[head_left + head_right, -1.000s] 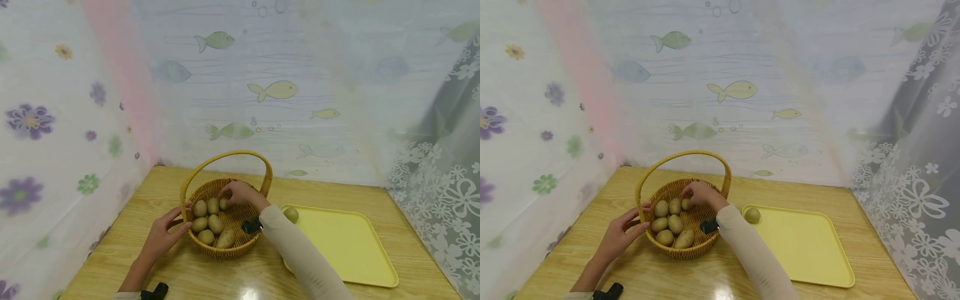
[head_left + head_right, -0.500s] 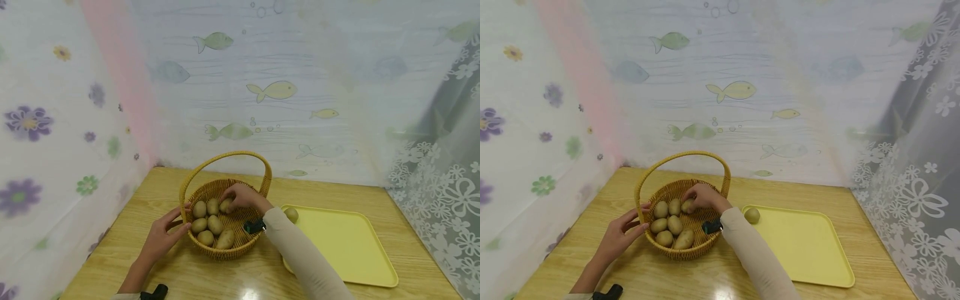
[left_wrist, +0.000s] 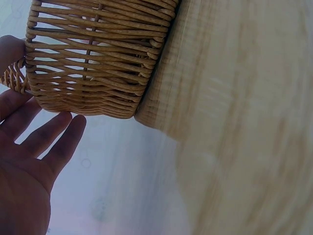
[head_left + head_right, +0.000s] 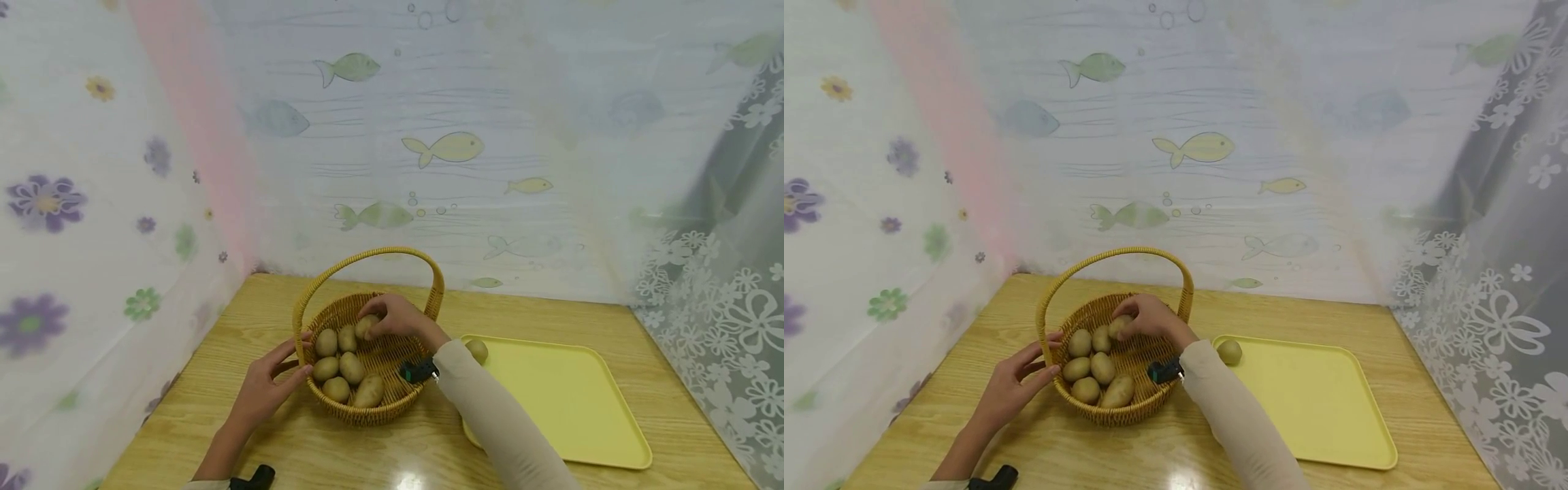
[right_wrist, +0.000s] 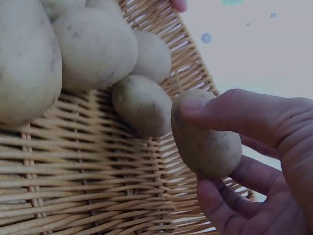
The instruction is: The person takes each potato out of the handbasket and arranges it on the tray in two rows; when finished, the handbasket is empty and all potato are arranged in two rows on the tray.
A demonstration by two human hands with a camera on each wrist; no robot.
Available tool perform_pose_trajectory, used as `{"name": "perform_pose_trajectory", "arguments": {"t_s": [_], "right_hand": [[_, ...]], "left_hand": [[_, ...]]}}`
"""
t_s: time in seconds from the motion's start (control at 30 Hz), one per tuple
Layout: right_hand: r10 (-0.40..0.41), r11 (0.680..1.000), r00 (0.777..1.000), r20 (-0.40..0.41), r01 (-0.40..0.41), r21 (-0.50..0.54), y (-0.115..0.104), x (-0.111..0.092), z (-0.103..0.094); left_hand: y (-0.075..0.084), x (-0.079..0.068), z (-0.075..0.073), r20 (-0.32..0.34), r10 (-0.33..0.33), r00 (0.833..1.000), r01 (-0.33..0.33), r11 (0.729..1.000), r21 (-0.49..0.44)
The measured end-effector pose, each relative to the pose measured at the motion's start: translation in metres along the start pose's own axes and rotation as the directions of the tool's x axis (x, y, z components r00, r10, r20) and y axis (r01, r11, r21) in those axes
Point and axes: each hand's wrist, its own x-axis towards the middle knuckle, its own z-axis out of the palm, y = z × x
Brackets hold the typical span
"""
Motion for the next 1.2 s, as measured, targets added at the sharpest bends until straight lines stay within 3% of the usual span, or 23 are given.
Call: {"name": "perform_pose_trajectory", "arguments": {"t_s": [0.43,1.2], "right_hand": [[0.014,1.000,0.994,-0.110,-0.011,0.024,-0.014,-0.012,-0.005],[-0.077,0.997,0.982,-0.172,0.074,-0.025,-0.036,-0.055,-0.020]], "left_hand": [[0.002,0.001,0.001,-0.003,0.001,1.000,-0.001,1.000,-0.006],[0.003,0.002,0.001,-0.020,0.004,1.000,-0.004,1.000,0.026]]}}
